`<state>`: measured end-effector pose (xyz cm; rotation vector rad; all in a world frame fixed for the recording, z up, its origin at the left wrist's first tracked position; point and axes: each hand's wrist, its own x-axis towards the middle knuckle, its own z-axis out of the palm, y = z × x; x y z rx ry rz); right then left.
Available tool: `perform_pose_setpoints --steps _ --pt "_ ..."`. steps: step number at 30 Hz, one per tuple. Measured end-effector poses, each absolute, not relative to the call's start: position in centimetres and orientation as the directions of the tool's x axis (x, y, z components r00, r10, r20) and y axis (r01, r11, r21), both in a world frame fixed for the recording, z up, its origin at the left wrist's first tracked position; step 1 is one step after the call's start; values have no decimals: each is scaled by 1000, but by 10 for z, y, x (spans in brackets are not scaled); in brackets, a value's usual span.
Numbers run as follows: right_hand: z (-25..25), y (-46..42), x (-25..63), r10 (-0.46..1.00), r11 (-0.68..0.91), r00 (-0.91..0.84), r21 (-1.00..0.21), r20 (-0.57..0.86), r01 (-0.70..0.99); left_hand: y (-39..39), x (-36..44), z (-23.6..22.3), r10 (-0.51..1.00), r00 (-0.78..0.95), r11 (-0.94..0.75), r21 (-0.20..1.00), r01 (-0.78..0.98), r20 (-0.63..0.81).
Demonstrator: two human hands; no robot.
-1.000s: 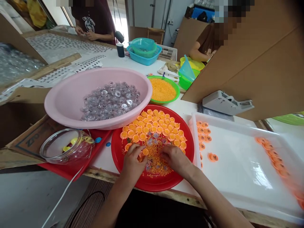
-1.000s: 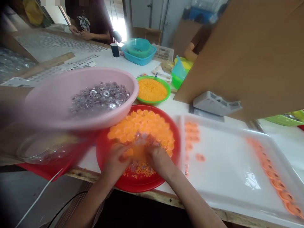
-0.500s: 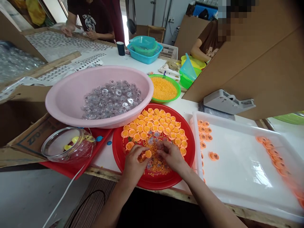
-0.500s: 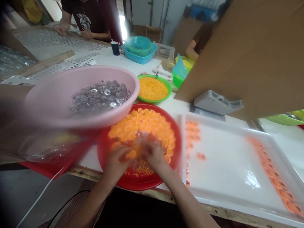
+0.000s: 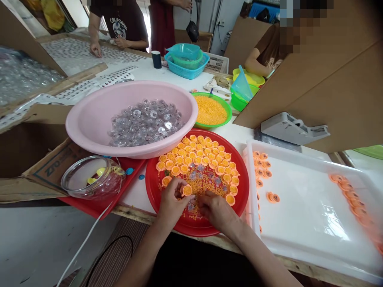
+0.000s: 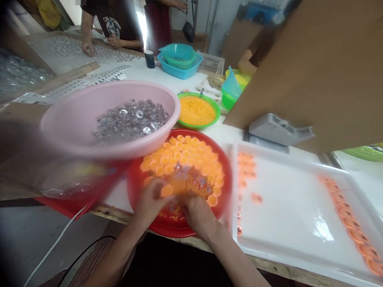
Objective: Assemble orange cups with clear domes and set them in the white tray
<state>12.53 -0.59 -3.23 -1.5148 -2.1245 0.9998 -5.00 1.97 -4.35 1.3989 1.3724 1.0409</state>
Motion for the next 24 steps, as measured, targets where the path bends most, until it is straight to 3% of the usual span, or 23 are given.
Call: perform_pose_setpoints --steps 3,6,9,13,19,22,24 --pt "-27 2 122 975 41 -198 -794 -102 606 18 -48 -42 990 96 -136 906 401 107" --pt "-23 13 115 982 -73 -121 -876 -148 478 15 -45 -38 977 174 -187 886 424 123" --pt "-27 20 117 979 -98 -126 -910 -162 404 13 -44 -39 983 178 -115 912 394 47" --pt "-40 21 138 988 -117 -40 -897 -148 425 12 -45 -41 993 109 -1 936 351 -39" --pt "-37 11 150 984 -21 -141 -846 -113 533 18 -51 -31 960 114 258 966 6 -257" --pt "-31 6 139 974 40 -208 -839 -88 542 21 -55 -31 986 60 139 971 193 -153" --pt "-28 6 129 983 0 -159 -854 -97 521 21 -56 -32 995 63 55 943 329 -80"
